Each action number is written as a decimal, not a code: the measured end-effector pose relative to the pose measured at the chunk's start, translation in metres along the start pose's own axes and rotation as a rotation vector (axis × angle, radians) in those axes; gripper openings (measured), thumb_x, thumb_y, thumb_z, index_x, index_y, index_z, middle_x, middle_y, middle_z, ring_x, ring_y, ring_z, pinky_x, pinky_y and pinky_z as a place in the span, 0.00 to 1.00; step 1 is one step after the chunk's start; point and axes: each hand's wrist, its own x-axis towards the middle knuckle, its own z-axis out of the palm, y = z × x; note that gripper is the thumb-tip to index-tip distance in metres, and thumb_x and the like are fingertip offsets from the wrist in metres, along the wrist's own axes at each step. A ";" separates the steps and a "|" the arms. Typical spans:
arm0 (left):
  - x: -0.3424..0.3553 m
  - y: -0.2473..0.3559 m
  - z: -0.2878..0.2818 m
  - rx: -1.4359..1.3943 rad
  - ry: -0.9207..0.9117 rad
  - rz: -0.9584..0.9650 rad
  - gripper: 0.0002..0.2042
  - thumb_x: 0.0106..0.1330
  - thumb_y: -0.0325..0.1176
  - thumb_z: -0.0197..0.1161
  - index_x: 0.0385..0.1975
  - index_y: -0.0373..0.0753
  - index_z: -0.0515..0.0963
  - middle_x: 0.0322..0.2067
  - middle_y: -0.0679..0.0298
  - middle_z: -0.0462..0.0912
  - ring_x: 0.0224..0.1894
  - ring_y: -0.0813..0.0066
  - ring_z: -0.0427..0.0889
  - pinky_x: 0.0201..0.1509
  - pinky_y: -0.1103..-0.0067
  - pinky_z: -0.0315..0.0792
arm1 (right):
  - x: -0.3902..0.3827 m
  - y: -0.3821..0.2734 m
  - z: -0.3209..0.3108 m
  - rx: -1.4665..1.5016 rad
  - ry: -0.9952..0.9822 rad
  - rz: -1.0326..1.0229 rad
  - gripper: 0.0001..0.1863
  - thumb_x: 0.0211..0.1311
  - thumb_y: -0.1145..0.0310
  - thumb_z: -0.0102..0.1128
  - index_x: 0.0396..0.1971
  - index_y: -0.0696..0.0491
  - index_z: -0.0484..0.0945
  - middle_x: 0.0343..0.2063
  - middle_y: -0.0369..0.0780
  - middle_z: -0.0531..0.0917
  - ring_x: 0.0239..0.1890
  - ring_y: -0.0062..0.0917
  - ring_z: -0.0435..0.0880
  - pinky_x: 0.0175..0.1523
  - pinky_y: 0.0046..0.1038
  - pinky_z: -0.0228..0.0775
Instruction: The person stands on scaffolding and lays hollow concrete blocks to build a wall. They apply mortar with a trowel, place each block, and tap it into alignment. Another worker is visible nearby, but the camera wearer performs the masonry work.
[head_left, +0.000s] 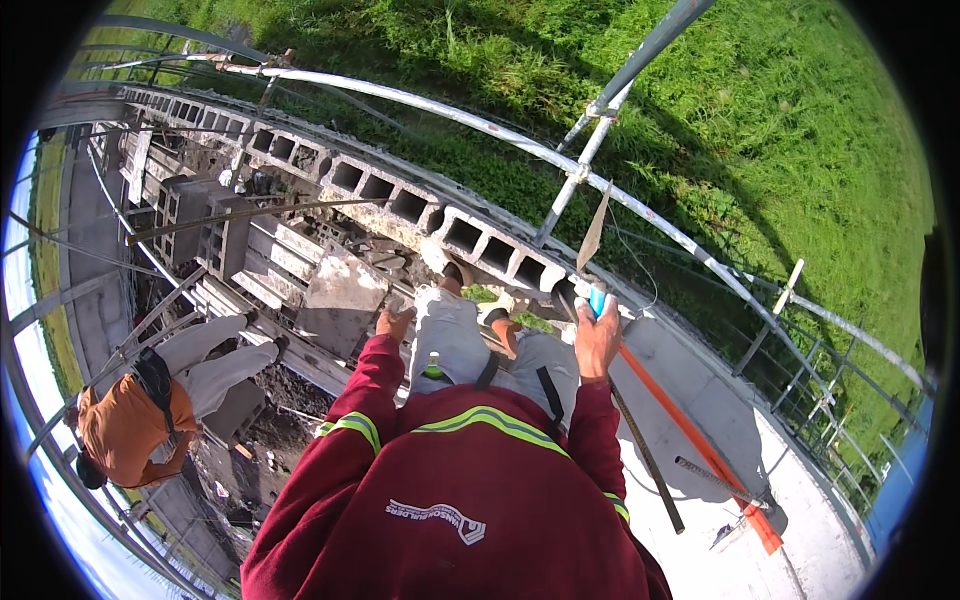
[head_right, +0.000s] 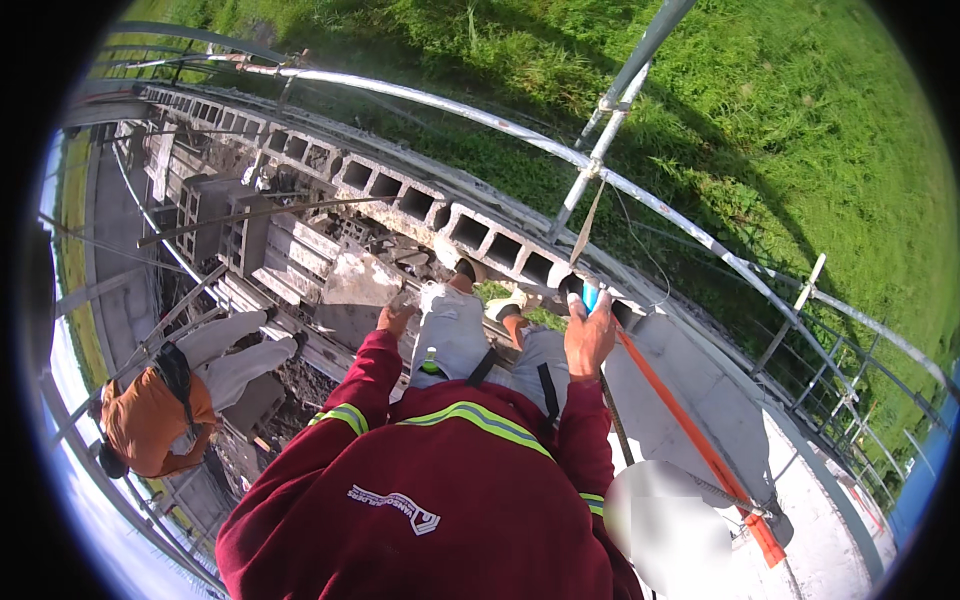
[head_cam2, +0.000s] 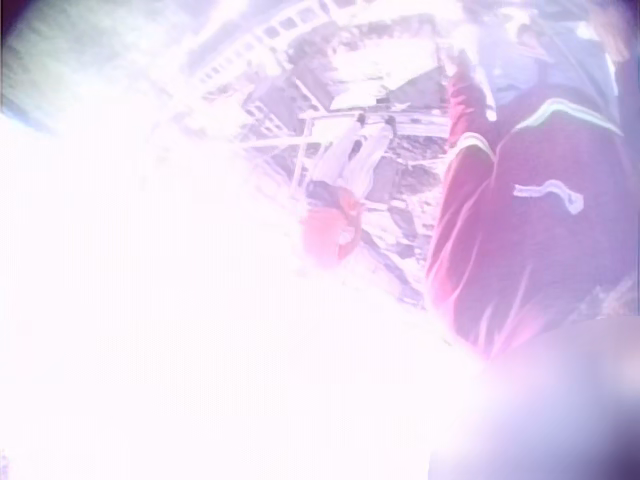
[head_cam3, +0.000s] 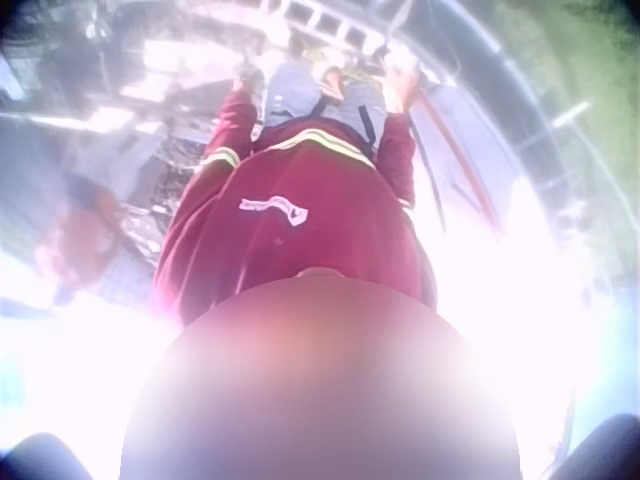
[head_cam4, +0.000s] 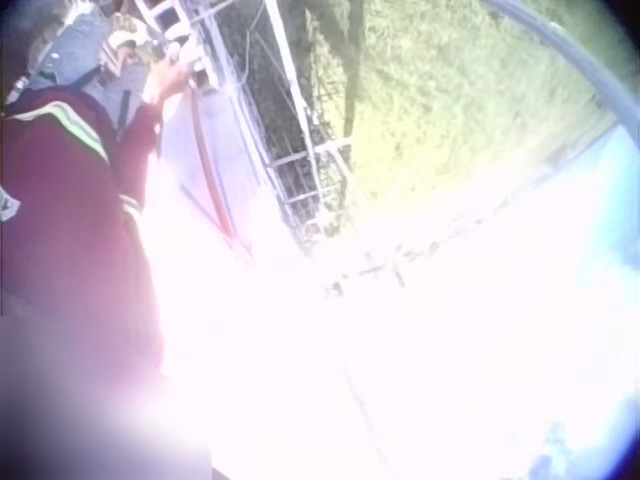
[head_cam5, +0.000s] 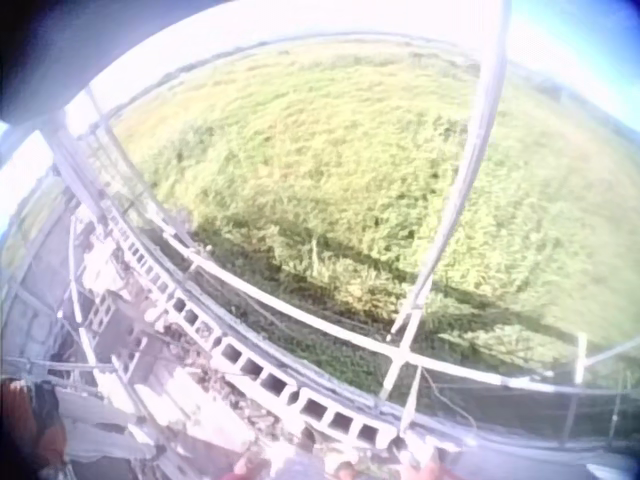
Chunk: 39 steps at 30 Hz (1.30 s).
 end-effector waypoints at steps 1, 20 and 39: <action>0.010 0.004 0.004 0.107 0.023 -0.043 0.38 0.60 0.45 0.79 0.68 0.33 0.73 0.57 0.53 0.85 0.57 0.63 0.84 0.64 0.70 0.75 | 0.002 -0.003 0.006 0.000 0.022 0.008 0.31 0.67 0.53 0.68 0.63 0.57 0.74 0.49 0.57 0.86 0.51 0.56 0.85 0.54 0.49 0.76; 0.104 -0.002 0.059 0.804 0.103 -0.198 0.55 0.59 0.64 0.70 0.81 0.43 0.51 0.77 0.44 0.58 0.76 0.39 0.63 0.77 0.57 0.63 | 0.232 0.024 0.238 -0.430 -0.336 -0.266 0.27 0.72 0.43 0.56 0.57 0.50 0.81 0.48 0.50 0.88 0.53 0.49 0.85 0.56 0.49 0.78; 0.113 -0.031 0.030 0.581 0.072 -0.111 0.52 0.70 0.71 0.54 0.81 0.34 0.50 0.75 0.36 0.61 0.77 0.40 0.63 0.78 0.59 0.59 | 0.372 0.073 0.641 -0.619 -0.604 -0.767 0.21 0.67 0.47 0.64 0.37 0.51 0.87 0.41 0.44 0.90 0.44 0.43 0.91 0.50 0.44 0.83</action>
